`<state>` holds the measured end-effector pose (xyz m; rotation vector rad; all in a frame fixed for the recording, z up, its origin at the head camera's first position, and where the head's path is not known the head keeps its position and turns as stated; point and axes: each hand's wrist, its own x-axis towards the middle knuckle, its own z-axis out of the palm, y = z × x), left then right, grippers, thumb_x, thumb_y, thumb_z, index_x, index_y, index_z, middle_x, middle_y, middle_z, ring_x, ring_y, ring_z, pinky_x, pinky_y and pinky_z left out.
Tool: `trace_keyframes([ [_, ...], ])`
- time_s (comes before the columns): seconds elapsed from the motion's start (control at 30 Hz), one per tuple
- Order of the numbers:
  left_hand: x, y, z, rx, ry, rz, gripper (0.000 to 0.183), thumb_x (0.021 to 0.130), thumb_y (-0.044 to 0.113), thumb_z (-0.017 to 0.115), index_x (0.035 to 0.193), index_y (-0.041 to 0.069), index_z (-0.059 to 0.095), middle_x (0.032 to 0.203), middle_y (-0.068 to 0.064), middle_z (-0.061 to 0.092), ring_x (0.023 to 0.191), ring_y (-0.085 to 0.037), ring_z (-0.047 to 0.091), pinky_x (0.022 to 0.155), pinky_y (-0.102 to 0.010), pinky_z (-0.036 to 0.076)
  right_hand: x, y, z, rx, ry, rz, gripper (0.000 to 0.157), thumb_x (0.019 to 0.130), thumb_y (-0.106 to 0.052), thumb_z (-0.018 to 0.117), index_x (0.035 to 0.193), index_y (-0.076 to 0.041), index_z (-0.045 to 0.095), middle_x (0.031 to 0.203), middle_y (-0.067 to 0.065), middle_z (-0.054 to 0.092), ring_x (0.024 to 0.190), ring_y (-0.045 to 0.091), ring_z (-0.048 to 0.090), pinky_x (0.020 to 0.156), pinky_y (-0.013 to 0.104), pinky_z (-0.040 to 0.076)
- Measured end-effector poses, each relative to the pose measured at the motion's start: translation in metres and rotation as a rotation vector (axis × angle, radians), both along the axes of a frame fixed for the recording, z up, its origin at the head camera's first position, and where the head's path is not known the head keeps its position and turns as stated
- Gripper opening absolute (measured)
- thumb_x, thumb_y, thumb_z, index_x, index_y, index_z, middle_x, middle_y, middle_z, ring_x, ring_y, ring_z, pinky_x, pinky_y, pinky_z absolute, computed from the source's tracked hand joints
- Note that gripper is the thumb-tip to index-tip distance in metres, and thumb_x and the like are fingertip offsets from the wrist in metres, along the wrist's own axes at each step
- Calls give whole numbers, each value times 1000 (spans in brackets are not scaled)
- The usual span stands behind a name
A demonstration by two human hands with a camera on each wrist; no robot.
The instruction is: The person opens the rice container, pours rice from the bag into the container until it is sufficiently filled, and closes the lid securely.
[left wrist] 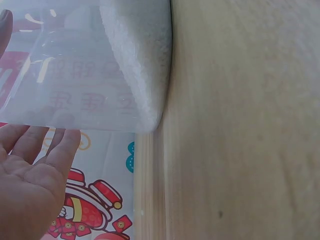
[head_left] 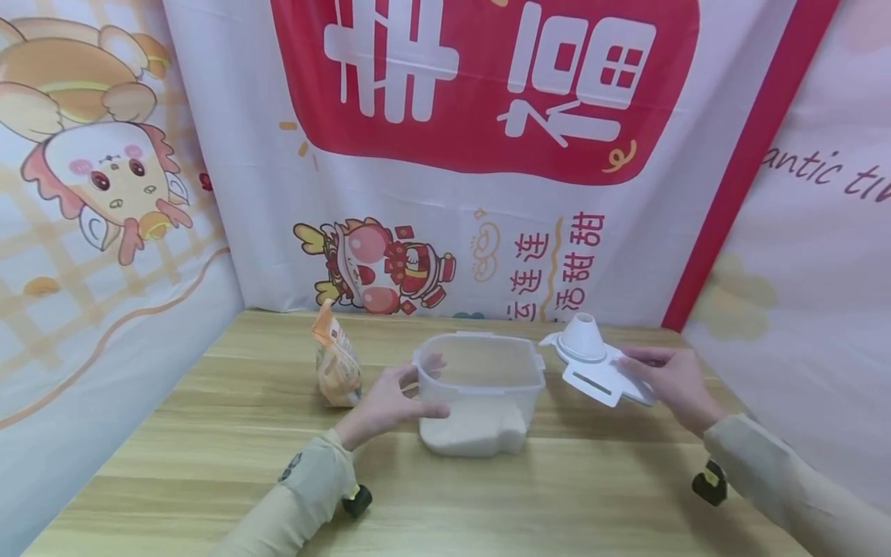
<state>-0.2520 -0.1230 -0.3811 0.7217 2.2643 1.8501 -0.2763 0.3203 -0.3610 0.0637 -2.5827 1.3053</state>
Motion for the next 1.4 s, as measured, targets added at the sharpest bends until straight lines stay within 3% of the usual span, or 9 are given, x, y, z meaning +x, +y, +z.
trace_keyframes([
  [0.07, 3, 0, 3, 4, 7, 2, 80, 76, 16, 87, 144, 2, 47, 143, -12, 50, 134, -30, 43, 111, -48, 31, -2, 3, -4, -26, -11, -23, 49, 89, -29, 75, 124, 3, 65, 114, 22, 67, 91, 9, 56, 65, 21, 50],
  [0.27, -14, -3, -17, -5, 19, 4, 81, 74, 20, 88, 144, 13, 49, 143, -4, 51, 133, -24, 43, 111, -45, 31, -9, 16, -14, -89, -74, -140, 51, 91, -27, 72, 128, 6, 61, 113, 23, 66, 81, 12, 56, 60, 24, 52],
  [0.37, -17, -3, -22, -10, 25, 6, 81, 74, 23, 89, 144, 14, 49, 142, -2, 52, 133, -23, 44, 111, -44, 32, -11, 21, -20, -49, -55, -187, 46, 91, -24, 72, 123, 8, 64, 106, 22, 69, 83, 14, 56, 60, 24, 51],
  [0.57, -17, -2, -23, -20, 31, 7, 84, 72, 26, 90, 144, 10, 49, 143, -2, 51, 132, -23, 45, 110, -42, 34, -13, 27, -31, -6, -113, -247, 47, 90, -25, 70, 122, 9, 63, 113, 28, 65, 107, 34, 53, 75, 31, 44],
  [0.7, -17, -1, -22, -26, 35, 1, 86, 72, 27, 89, 145, 10, 47, 144, -1, 50, 132, -24, 44, 110, -43, 33, -13, 29, -37, -30, -149, -273, 48, 90, -23, 70, 124, 10, 62, 118, 30, 62, 109, 36, 50, 74, 31, 44],
  [0.8, -16, -1, -21, -27, 35, 0, 85, 72, 27, 89, 145, 11, 47, 144, 0, 50, 132, -23, 45, 110, -44, 33, -14, 31, -40, -55, -160, -286, 47, 89, -20, 72, 123, 11, 62, 118, 31, 62, 107, 35, 51, 70, 30, 48],
  [0.97, -16, -1, -19, -21, 44, -4, 83, 74, 24, 89, 145, 11, 48, 144, -2, 51, 133, -24, 44, 111, -45, 32, -14, 31, -42, -85, -223, -302, 52, 87, -20, 75, 126, 10, 59, 124, 32, 58, 112, 40, 50, 75, 34, 50],
  [1.2, -15, -2, -20, -1, 25, -21, 85, 75, 18, 88, 147, 7, 44, 147, -7, 47, 135, -29, 40, 112, -48, 29, -11, 33, -44, 2, -218, -268, 47, 84, -17, 76, 117, 13, 63, 115, 32, 62, 102, 37, 54, 64, 26, 47],
  [1.4, -15, -2, -20, 0, 25, -12, 83, 75, 20, 88, 146, 10, 46, 146, -4, 48, 134, -26, 42, 112, -48, 29, -13, 32, -42, 54, -238, -246, 48, 85, -21, 75, 118, 11, 63, 116, 32, 62, 95, 34, 55, 65, 30, 47],
])
